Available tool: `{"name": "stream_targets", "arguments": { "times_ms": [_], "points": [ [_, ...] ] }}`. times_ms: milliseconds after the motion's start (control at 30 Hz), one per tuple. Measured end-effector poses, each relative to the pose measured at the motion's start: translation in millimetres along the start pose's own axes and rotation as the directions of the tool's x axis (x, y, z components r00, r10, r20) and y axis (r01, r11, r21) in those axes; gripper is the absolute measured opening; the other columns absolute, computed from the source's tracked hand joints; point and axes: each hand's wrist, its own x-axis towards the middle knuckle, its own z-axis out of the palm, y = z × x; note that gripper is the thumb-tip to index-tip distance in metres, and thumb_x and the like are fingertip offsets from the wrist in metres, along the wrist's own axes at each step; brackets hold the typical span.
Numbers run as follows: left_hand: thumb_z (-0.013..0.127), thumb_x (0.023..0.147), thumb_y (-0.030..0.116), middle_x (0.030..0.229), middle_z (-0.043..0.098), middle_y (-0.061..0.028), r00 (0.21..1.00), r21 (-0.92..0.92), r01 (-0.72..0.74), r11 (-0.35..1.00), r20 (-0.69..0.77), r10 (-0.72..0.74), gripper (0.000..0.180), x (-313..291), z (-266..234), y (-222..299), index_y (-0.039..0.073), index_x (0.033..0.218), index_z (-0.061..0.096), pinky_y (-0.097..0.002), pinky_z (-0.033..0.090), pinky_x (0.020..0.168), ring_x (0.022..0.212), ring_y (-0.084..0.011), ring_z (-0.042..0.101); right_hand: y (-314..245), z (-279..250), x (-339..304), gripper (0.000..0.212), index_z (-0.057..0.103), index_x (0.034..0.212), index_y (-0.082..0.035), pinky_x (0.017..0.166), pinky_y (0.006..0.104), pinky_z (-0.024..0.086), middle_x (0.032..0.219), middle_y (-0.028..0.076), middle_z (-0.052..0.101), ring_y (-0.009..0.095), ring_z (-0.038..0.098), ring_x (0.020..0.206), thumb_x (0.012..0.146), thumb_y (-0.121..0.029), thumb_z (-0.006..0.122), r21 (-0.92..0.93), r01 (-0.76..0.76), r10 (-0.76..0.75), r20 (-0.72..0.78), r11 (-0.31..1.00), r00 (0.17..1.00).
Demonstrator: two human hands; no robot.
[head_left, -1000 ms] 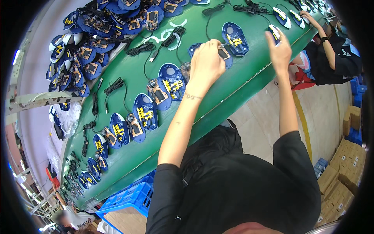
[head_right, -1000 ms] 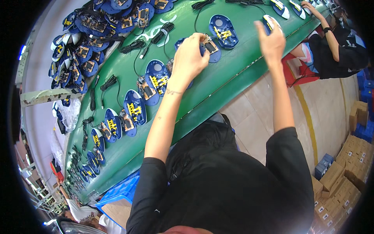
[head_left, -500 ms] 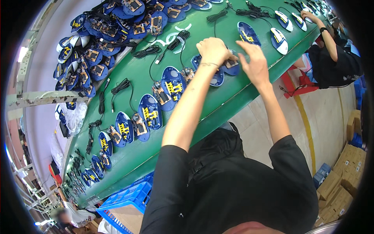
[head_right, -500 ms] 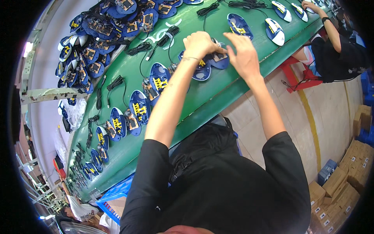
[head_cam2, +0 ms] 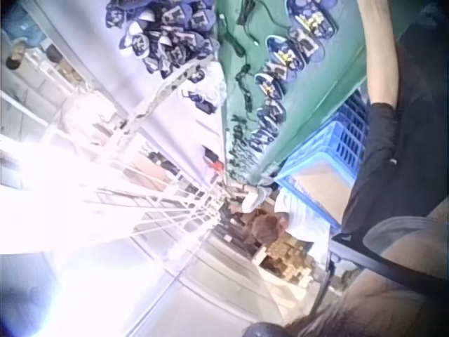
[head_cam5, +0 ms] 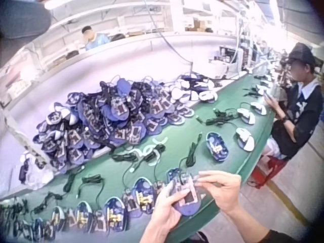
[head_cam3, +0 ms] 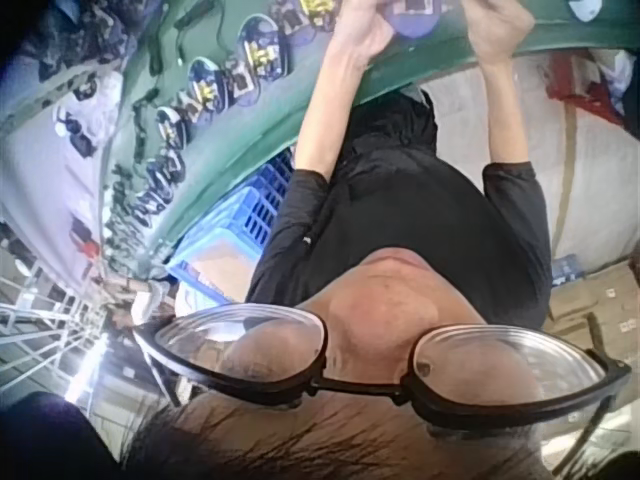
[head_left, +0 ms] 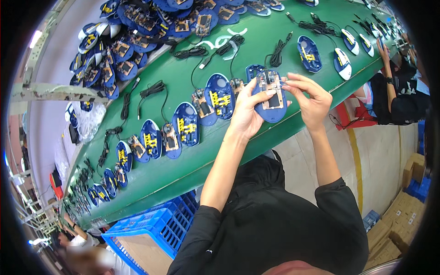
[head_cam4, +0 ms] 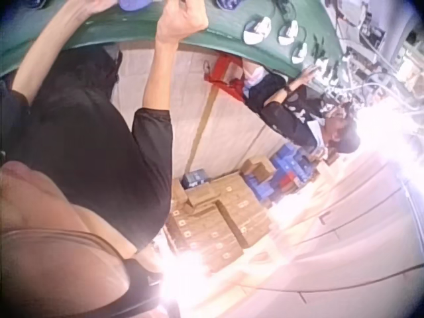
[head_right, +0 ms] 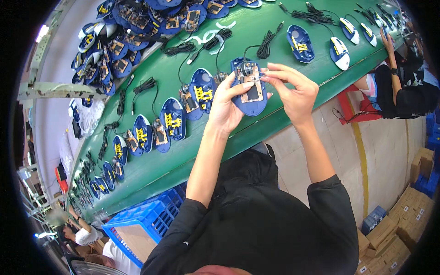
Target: The person assembles computer mice along a conveyor line by placing circuit boards and plastic strips into mouse bases, attaching the top covers, and sorting the components along the belt.
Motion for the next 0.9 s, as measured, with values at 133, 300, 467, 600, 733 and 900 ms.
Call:
{"name": "stream_targets", "arguments": {
  "times_ms": [133, 300, 467, 600, 733, 900],
  "points": [
    [0.059, 0.090, -0.001, 0.119, 0.062, -0.0152, 0.967, 0.365, -0.217, 0.905, -0.049, 0.251, 0.043, -27, -17, 5, -0.003, 0.131, 0.046, -0.0350, 0.055, 0.090, 0.106, -0.0241, 0.065, -29, 17, 6, 0.014, 0.071, 0.080, 0.000, 0.100, 0.0385, 0.044, 0.132, 0.017, 0.061, 0.027, 0.055, 0.121, 0.069, 0.000, 0.079, -0.256, 0.223, -0.128, 0.338, 0.941, 0.932],
    [0.066, 0.088, 0.001, 0.124, 0.058, -0.0130, 0.840, 0.478, -0.486, 0.731, 0.025, 0.542, 0.051, -56, -11, 10, -0.001, 0.133, 0.042, -0.0326, 0.049, 0.096, 0.110, -0.0201, 0.060, -39, 60, -43, 0.022, 0.072, 0.100, 0.001, 0.106, 0.0411, 0.038, 0.137, 0.019, 0.056, 0.034, 0.049, 0.127, 0.078, -0.002, 0.073, 0.132, -0.127, 0.087, 0.276, 0.983, 0.957],
    [0.072, 0.085, 0.003, 0.102, 0.064, -0.0061, 0.838, 0.414, -0.396, 0.819, -0.202, 0.508, 0.038, -59, -33, 30, 0.004, 0.118, 0.053, -0.0285, 0.054, 0.082, 0.091, -0.0147, 0.065, -71, 96, -58, 0.031, 0.068, 0.112, 0.004, 0.108, 0.0442, 0.037, 0.135, 0.020, 0.056, 0.038, 0.050, 0.127, 0.082, 0.000, 0.063, -0.275, 0.198, -0.089, 0.365, 0.941, 0.927],
    [0.069, 0.089, 0.008, 0.105, 0.064, -0.0145, 0.884, 0.270, -0.329, 0.905, -0.251, 0.396, 0.043, -74, -44, 46, 0.001, 0.125, 0.046, -0.0383, 0.061, 0.074, 0.089, -0.0265, 0.070, -48, 93, -5, 0.020, 0.072, 0.104, 0.003, 0.085, 0.0324, 0.053, 0.097, 0.013, 0.074, 0.020, 0.069, 0.094, 0.090, -0.006, 0.061, 0.014, -0.087, 0.081, 0.242, 0.996, 0.967],
    [0.067, 0.091, 0.010, 0.106, 0.063, -0.0182, 0.927, 0.257, -0.235, 0.937, -0.232, 0.296, 0.049, -86, -53, 46, 0.000, 0.130, 0.039, -0.0425, 0.063, 0.068, 0.084, -0.0326, 0.071, 28, 128, 90, 0.028, 0.074, 0.102, -0.004, 0.073, 0.0287, 0.054, 0.091, 0.010, 0.074, 0.017, 0.071, 0.081, 0.091, -0.028, 0.065, -0.488, 0.150, -0.014, 0.272, 0.860, 0.962],
    [0.067, 0.091, 0.011, 0.104, 0.062, -0.0185, 0.943, 0.229, -0.140, 0.963, -0.266, 0.200, 0.052, -112, -60, 47, 0.000, 0.131, 0.036, -0.0390, 0.063, 0.067, 0.080, -0.0311, 0.071, 119, 187, 170, 0.052, 0.073, 0.084, -0.002, 0.075, 0.0401, 0.053, 0.081, 0.017, 0.071, 0.029, 0.069, 0.076, 0.077, -0.054, 0.072, -0.794, 0.232, 0.241, 0.426, 0.563, 0.872]
  ]
}}
